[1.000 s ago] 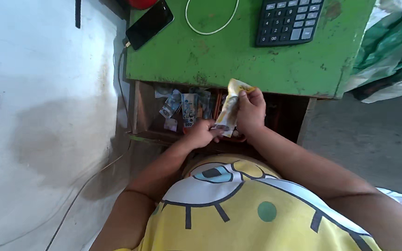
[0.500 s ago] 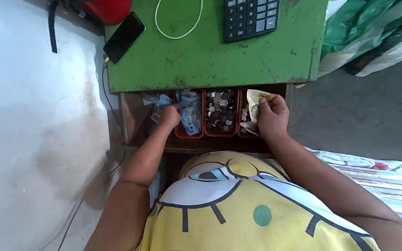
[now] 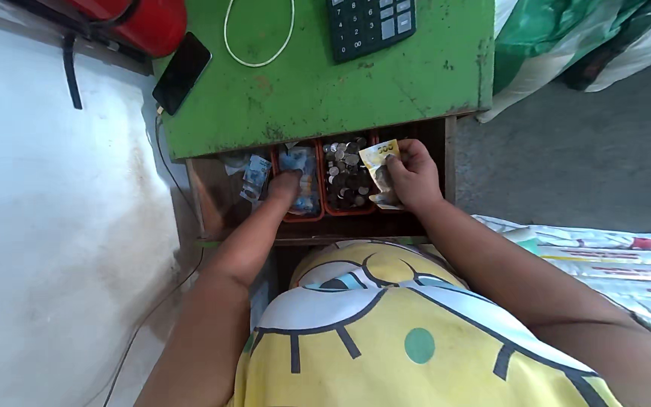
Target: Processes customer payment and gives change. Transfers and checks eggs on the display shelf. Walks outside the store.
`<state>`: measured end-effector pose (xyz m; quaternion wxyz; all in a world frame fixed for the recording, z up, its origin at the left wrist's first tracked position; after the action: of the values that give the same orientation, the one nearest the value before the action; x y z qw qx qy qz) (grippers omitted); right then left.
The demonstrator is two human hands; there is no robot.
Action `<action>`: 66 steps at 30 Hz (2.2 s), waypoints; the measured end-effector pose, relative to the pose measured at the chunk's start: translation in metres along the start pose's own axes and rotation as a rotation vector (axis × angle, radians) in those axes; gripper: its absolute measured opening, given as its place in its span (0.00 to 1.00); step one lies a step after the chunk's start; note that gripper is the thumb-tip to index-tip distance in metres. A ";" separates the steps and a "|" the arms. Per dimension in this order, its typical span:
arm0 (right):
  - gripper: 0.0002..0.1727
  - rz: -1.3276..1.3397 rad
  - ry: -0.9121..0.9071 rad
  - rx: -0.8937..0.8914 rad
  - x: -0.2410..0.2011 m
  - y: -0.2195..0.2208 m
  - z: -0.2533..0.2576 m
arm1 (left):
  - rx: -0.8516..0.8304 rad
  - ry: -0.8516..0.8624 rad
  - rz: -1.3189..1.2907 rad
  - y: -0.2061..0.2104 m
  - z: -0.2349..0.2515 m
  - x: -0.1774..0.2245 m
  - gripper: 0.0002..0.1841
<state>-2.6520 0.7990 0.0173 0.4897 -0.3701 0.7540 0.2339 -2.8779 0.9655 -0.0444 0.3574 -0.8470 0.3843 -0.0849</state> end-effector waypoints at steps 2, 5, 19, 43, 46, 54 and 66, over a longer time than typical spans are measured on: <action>0.16 -0.016 0.003 0.015 0.000 0.000 -0.001 | 0.028 0.040 -0.012 0.002 0.004 0.001 0.17; 0.20 -0.060 -0.045 0.053 -0.004 -0.003 -0.002 | 0.091 0.074 -0.121 -0.009 -0.002 -0.012 0.11; 0.13 -0.259 -0.581 -0.063 -0.048 0.023 -0.006 | 0.420 0.486 -0.682 -0.135 -0.129 -0.037 0.05; 0.11 0.651 0.282 -0.166 -0.043 0.060 -0.012 | 0.147 0.049 -1.429 -0.092 -0.101 0.071 0.13; 0.20 0.653 0.397 -0.466 -0.027 0.067 -0.015 | 0.139 0.024 -1.385 -0.087 -0.101 0.065 0.11; 0.21 1.042 0.535 -0.485 -0.030 0.079 -0.009 | -0.087 0.088 -1.334 -0.059 -0.111 0.078 0.15; 0.21 0.978 0.426 -0.465 -0.021 0.052 -0.001 | -0.008 -0.429 -0.526 -0.013 -0.032 -0.132 0.29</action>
<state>-2.6881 0.8373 0.0357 0.0679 -0.1156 0.8480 0.5128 -2.9744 1.0482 0.0053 0.3925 -0.9171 0.0692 0.0074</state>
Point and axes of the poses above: each hand's wrist, its own z-axis towards the middle knuckle, its own y-axis out of the palm, x = y × z, the point moved 6 cm from there along z, towards the middle knuckle, and after that the axes turned 13 degrees about z, right-handed, at the moved point
